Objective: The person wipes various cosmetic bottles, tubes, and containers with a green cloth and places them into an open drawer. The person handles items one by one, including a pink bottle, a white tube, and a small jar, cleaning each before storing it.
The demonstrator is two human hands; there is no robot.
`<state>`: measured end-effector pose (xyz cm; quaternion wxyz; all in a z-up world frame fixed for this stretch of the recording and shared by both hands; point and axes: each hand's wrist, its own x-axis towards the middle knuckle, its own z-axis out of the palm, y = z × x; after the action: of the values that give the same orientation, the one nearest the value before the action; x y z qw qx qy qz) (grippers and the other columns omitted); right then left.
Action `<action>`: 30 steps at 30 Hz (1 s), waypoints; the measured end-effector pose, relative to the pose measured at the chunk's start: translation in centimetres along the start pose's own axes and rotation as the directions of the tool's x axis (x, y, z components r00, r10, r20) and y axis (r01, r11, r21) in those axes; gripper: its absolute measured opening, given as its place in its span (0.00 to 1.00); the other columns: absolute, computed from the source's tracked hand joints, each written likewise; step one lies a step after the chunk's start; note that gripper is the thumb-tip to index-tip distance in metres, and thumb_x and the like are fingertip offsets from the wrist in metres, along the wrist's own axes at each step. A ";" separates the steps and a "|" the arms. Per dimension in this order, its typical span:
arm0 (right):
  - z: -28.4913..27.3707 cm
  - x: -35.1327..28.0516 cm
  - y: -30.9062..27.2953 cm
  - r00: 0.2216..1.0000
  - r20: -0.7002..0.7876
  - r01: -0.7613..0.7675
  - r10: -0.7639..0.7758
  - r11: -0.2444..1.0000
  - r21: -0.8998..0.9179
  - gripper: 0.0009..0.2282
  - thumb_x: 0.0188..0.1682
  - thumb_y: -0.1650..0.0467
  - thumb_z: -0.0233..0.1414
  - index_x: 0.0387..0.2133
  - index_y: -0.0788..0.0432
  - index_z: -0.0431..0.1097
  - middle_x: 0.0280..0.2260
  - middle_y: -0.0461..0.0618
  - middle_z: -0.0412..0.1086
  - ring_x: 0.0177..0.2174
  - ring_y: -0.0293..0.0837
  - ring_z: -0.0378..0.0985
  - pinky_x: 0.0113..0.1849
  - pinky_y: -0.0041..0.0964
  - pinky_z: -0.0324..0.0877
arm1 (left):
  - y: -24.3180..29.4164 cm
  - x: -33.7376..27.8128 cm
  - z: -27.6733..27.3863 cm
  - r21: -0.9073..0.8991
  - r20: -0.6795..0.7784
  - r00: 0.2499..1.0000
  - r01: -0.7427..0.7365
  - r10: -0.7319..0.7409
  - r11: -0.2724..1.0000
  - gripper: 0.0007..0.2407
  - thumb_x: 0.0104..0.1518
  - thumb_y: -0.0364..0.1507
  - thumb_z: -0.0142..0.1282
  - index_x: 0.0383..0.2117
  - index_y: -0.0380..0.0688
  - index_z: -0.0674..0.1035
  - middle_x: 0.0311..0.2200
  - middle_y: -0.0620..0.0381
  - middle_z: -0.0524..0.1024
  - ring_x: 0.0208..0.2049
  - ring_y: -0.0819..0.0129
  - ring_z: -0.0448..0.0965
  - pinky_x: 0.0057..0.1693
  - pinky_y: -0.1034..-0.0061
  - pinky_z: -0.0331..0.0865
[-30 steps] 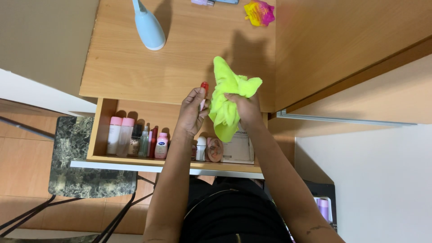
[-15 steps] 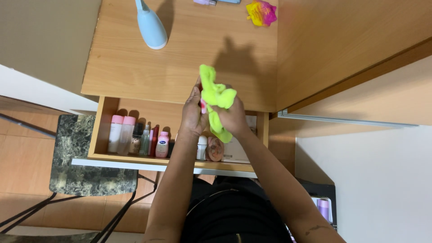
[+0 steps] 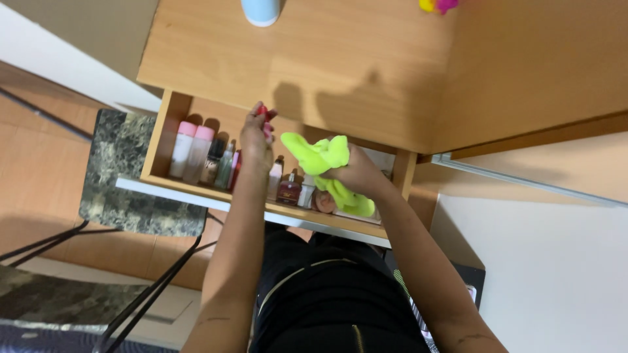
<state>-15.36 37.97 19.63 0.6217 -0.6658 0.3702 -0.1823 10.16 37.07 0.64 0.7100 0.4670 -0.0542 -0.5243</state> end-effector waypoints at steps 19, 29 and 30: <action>5.3 5.7 4.8 0.880 -0.165 -0.417 0.446 0.890 0.184 0.23 0.38 0.78 0.60 0.51 0.59 0.71 0.41 0.49 0.78 0.40 0.44 0.81 0.45 0.40 0.75 | 3.7 0.1 -12.2 0.986 0.160 0.984 -0.163 0.081 0.032 0.15 0.49 0.30 0.70 0.44 0.52 0.83 0.36 0.47 0.83 0.38 0.51 0.83 0.44 0.59 0.77; 8.4 7.6 6.7 0.819 -0.238 -0.488 0.522 0.852 0.188 0.21 0.38 0.77 0.60 0.49 0.60 0.72 0.40 0.50 0.78 0.40 0.45 0.81 0.43 0.40 0.75 | 1.0 1.9 -14.7 0.963 0.236 0.969 -0.243 -0.066 -0.114 0.07 0.59 0.33 0.59 0.40 0.50 0.82 0.33 0.43 0.82 0.37 0.45 0.83 0.43 0.55 0.77; 8.6 7.7 6.6 0.813 -0.245 -0.495 0.529 0.848 0.189 0.22 0.37 0.77 0.60 0.49 0.59 0.71 0.40 0.49 0.78 0.39 0.45 0.81 0.43 0.40 0.75 | 1.1 1.6 -14.7 0.941 0.260 0.957 -0.282 -0.131 -0.186 0.09 0.57 0.34 0.59 0.41 0.48 0.81 0.32 0.42 0.81 0.37 0.43 0.82 0.42 0.52 0.76</action>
<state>-6.04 38.70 10.18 0.6248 -0.4704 0.6107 -0.1240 19.94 44.72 -7.40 0.1088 0.7626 -0.5599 -0.3053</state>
